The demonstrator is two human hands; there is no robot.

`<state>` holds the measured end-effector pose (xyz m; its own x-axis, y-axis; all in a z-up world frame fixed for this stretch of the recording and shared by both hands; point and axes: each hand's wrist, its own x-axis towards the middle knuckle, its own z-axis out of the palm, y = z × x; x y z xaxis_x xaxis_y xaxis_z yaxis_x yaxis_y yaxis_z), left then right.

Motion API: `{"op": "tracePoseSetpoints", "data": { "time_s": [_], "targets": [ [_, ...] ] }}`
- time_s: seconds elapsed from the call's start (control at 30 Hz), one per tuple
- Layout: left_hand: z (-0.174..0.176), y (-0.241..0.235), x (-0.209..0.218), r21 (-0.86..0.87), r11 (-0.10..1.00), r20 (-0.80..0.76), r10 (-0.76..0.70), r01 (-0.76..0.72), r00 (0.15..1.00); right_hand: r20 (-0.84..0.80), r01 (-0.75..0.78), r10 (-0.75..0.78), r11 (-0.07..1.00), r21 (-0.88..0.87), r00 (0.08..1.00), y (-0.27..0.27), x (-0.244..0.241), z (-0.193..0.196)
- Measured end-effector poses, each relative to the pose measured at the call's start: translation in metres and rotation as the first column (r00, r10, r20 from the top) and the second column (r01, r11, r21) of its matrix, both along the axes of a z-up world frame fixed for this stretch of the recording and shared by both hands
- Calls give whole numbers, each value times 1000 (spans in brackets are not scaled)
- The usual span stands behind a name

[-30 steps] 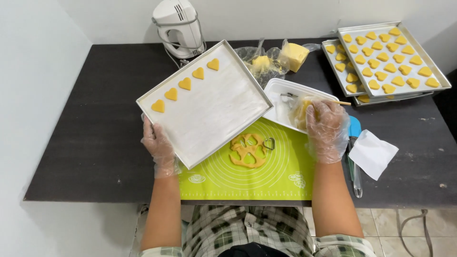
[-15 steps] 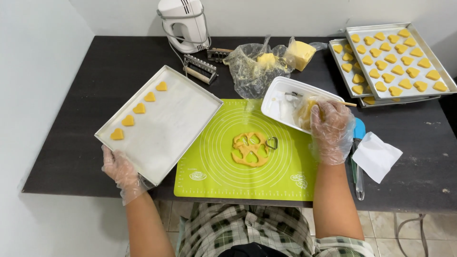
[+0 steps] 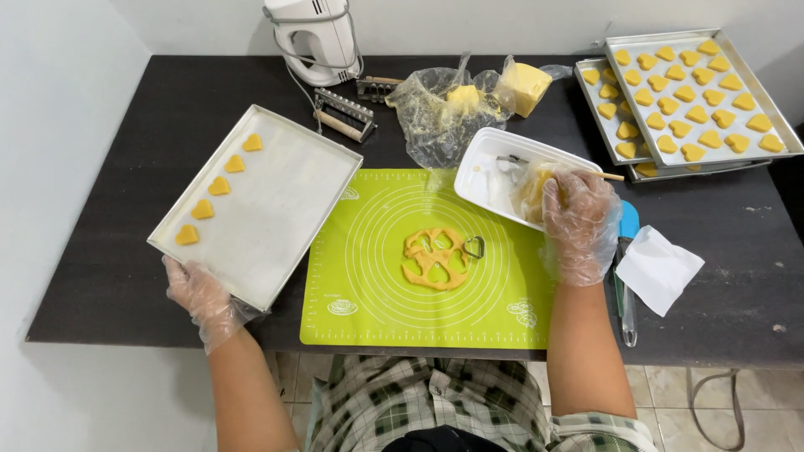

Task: The person is kneading cookie dough, rolling it out on a mat, and using a heart-shaped cutter to create individual cookies for a baking tray.

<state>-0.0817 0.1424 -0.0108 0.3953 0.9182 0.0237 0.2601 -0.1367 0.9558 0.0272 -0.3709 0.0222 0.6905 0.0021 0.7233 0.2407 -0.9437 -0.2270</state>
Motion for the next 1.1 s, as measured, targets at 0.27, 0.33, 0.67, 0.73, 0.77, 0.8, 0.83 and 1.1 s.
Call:
{"op": "tracePoseSetpoints", "data": {
  "time_s": [0.27,0.33,0.67,0.73,0.77,0.8,0.83,1.1],
  "targets": [
    [-39,20,9,196,979,-94,-44,62,995,8,35,-35,999,-20,999,0,-2,-1],
    [-40,24,5,196,977,-108,-58,79,992,23,41,-40,999,-32,999,13,-13,9],
    [-45,35,-2,53,988,-445,-108,146,889,-868,-609,216,785,-117,446,140,-59,56],
    [-36,33,-4,69,982,-473,-123,176,872,-911,-670,97,710,-220,401,155,-64,71],
    [-22,25,-6,46,981,-506,-140,189,851,-897,-691,62,662,-292,438,160,-65,77],
    [-8,17,-7,23,979,-538,-158,202,828,-879,-706,30,609,-361,475,165,-67,83],
    [-5,17,-8,22,979,-537,-158,201,829,-879,-706,29,608,-362,476,163,-64,68],
    [-24,5,1,729,675,80,-247,112,966,-804,-651,166,688,-320,571,151,-41,4]
  ]
}}
